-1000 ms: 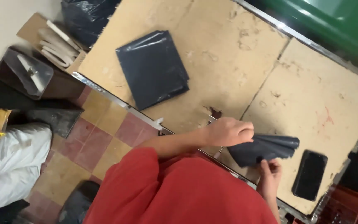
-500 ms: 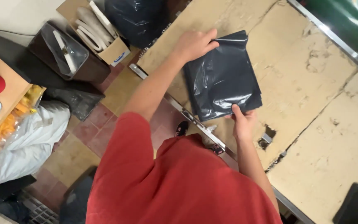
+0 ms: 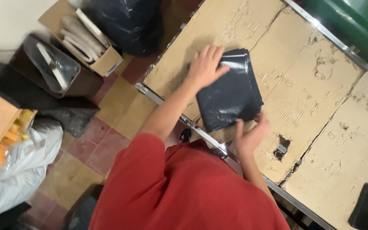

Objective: The person repeatedly folds black plastic shipping bags on a workbench and places the folded stacks into an orange basket. The person handles the bags by hand, smoothing and folding them into smaller rectangles before stacking them.

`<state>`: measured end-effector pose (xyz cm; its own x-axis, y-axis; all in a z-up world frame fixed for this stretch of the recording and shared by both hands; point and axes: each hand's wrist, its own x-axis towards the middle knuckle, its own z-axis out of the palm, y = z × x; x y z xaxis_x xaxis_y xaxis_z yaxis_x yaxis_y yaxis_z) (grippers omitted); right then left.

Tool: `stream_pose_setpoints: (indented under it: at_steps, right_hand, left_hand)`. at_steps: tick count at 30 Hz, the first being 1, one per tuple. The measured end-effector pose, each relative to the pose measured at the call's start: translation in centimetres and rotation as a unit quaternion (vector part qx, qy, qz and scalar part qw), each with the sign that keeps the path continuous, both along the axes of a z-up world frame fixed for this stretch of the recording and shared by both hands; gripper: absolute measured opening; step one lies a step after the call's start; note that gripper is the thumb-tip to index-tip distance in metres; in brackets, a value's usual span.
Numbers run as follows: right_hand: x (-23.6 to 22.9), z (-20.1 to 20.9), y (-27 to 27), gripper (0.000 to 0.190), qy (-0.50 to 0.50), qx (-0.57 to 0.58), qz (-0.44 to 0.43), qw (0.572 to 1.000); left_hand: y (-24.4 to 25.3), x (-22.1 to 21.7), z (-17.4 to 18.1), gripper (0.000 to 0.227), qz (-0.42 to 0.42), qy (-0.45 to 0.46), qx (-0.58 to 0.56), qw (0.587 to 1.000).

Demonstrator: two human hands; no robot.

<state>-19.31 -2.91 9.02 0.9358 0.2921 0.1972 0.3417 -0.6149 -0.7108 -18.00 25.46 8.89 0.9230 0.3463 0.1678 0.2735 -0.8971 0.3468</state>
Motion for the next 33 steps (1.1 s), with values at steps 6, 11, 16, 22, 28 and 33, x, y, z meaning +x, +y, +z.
stream_pose_setpoints:
  at_steps: [6, 11, 16, 22, 28, 33]
  right_hand:
    - [-2.0, -2.3, 3.4, 0.069, -0.244, -0.223, 0.384, 0.862]
    - [-1.4, -3.8, 2.6, 0.064, -0.24, -0.231, 0.405, 0.852]
    - [-0.5, -3.4, 2.3, 0.074, -0.105, -0.15, 0.405, 0.896]
    - [5.2, 1.5, -2.5, 0.101, -0.063, -0.023, 0.144, 0.987]
    - [3.6, 9.5, -12.8, 0.044, -0.008, 0.177, 0.066, 0.982]
    - [0.8, 13.7, -25.5, 0.009, 0.0, 0.345, -0.057, 0.937]
  left_hand:
    - [-4.4, -1.4, 0.8, 0.091, -0.001, 0.014, 0.015, 1.0]
    - [-4.1, 0.1, -0.1, 0.082, 0.028, 0.059, -0.017, 0.998]
    - [-0.1, 5.2, -2.3, 0.065, 0.068, 0.154, -0.1, 0.981]
    - [-3.1, 6.3, -0.7, 0.053, -0.15, 0.041, -0.138, 0.978]
    - [-18.1, 3.3, 16.7, 0.022, -0.429, -0.218, -0.116, 0.869]
    - [-32.1, 3.8, 21.5, 0.077, -0.341, -0.347, -0.012, 0.874]
